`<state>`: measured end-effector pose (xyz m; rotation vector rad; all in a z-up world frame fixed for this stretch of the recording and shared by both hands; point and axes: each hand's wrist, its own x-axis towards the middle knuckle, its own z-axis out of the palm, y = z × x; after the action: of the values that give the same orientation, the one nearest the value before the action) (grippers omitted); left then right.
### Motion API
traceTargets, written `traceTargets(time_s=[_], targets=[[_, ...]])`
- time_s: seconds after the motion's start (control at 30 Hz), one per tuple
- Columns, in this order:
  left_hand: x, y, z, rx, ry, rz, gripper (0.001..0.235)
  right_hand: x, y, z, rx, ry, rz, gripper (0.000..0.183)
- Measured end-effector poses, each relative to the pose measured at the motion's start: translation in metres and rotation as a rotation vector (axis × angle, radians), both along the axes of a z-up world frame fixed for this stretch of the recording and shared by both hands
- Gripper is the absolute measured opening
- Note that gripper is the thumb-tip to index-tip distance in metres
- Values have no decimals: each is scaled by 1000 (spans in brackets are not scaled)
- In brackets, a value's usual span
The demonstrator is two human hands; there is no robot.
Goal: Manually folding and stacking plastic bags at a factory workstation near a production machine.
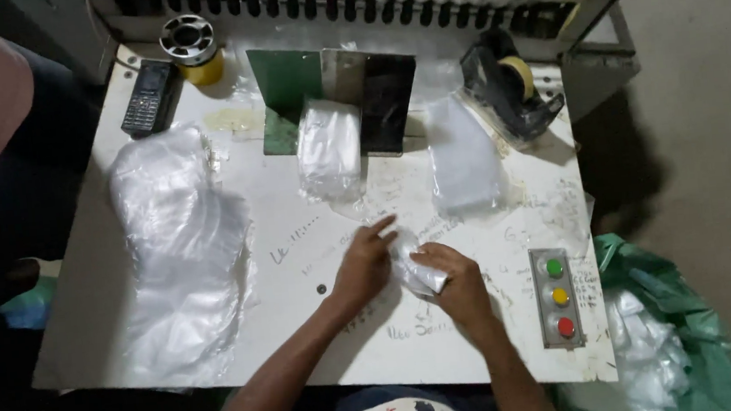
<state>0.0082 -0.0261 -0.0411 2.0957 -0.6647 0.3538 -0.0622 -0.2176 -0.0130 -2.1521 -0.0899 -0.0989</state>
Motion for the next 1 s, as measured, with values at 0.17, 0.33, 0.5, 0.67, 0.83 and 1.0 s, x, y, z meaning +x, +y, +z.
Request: traceTargets(time_s=[0.17, 0.33, 0.5, 0.67, 0.83, 1.0], targets=[[-13, -23, -6, -15, -310, -32, 29, 3, 22, -8, 392, -121, -408, 29], [1, -29, 28, -182, -251, 160, 11, 16, 33, -1, 301, -387, -493, 33], [-13, -40, 26, 10, -624, 25, 8, 38, 19, -24, 272, -192, -376, 13], [-41, -38, 47, -89, -327, -59, 4, 27, 10, -25, 1349, 362, -570, 23], [-57, -42, 42, -199, -59, -126, 5, 17, 20, -36, 1485, 504, -534, 20], [-76, -8, 39, -123, 111, -187, 26, 32, 31, -54, 1611, 949, -179, 46]])
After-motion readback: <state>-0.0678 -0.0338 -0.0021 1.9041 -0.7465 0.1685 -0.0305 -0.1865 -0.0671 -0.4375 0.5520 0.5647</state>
